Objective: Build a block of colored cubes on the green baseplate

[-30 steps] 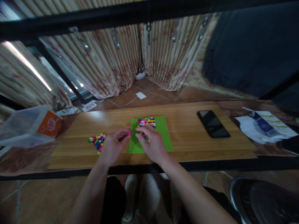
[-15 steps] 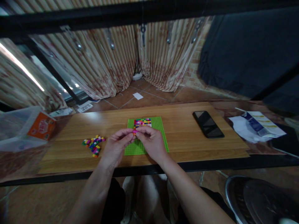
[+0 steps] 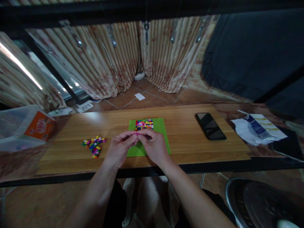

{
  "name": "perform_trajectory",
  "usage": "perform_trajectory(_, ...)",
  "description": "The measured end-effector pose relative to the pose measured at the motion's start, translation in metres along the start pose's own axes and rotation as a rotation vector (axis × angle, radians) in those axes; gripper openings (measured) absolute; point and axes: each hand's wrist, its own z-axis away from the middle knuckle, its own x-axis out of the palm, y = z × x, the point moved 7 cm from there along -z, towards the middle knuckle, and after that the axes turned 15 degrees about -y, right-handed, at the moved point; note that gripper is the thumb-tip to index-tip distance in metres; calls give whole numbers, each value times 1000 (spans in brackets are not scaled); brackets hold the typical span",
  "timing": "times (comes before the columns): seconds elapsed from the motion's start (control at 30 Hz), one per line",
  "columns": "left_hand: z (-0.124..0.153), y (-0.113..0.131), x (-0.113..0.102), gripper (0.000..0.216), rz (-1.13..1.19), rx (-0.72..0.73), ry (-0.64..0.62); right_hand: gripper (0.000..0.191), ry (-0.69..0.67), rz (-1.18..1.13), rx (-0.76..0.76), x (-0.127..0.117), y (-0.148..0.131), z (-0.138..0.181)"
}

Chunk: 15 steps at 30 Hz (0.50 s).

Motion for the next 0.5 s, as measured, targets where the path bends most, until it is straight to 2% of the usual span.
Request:
perform_trajectory(0.23, 2, -3, 5, 27, 249, -132, -9, 11, 93, -183, 10, -12, 0, -2)
perform_trajectory(0.4, 2, -1, -7, 28, 201, -123, 93, 9, 174, -205, 44, -31, 1, 0)
perform_trajectory(0.5, 2, -4, -9, 31, 176, -144, 104, 7, 205, -231, 37, -39, 0, 2)
